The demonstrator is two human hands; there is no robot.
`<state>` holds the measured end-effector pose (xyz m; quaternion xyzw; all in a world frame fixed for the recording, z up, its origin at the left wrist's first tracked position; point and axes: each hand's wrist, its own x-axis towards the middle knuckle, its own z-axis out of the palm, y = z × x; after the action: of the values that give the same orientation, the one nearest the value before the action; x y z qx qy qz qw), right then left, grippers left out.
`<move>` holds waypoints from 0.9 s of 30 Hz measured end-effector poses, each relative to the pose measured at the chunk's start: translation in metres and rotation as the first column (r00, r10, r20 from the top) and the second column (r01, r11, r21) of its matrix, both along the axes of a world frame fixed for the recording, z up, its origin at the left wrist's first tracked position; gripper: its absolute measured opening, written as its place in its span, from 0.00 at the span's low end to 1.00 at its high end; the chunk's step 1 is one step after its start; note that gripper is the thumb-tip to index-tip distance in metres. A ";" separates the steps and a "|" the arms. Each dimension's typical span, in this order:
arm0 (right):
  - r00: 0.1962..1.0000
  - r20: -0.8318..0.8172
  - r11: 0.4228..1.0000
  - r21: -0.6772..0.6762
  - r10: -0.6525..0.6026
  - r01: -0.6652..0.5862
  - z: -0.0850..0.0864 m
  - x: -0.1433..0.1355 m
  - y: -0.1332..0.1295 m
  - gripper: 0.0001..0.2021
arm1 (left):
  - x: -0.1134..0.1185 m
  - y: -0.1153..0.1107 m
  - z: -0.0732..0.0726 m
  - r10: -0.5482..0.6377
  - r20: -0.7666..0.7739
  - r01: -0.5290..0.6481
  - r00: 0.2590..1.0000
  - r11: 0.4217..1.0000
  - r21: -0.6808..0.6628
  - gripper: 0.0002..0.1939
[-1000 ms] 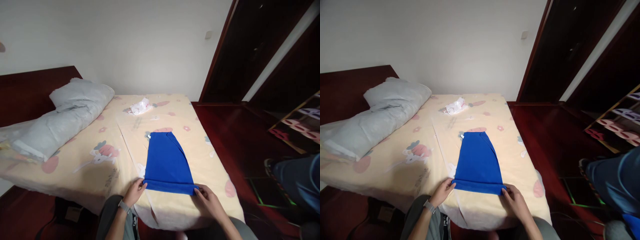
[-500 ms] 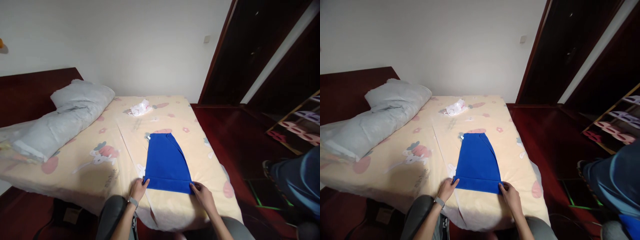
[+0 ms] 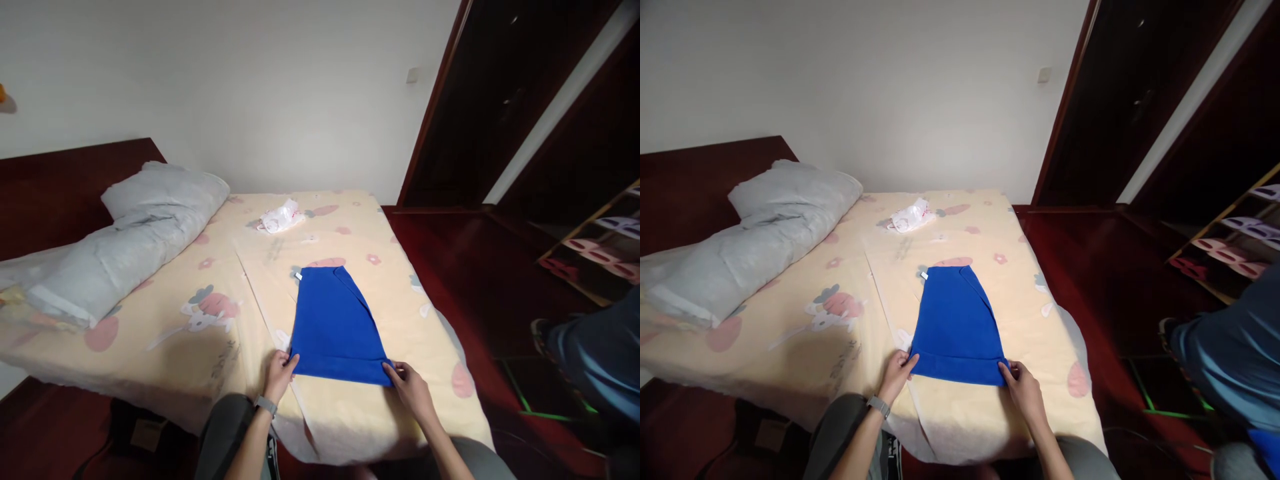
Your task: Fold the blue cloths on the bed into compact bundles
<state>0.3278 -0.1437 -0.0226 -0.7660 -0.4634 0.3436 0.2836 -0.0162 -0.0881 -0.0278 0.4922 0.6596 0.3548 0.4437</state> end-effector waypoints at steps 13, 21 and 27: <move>0.927 0.238 0.915 0.213 0.290 -0.341 0.021 0.006 -0.030 0.17 | -0.015 -0.034 0.060 -0.321 -0.586 0.484 0.744 0.863 0.142 0.14; 0.945 0.070 0.914 0.243 0.319 -0.326 0.013 0.008 -0.016 0.20 | -0.021 -0.022 0.052 -0.418 -0.574 0.568 0.704 0.817 0.102 0.29; 0.982 -0.108 0.977 0.167 0.154 -0.135 0.008 0.005 0.004 0.23 | -0.016 -0.004 0.028 -0.227 -0.472 0.345 0.852 0.922 0.178 0.14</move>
<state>0.3325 -0.1396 -0.0146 -0.6832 -0.5260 0.3708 0.3452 -0.0319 -0.0918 -0.0001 0.7061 0.6102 0.2450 0.2627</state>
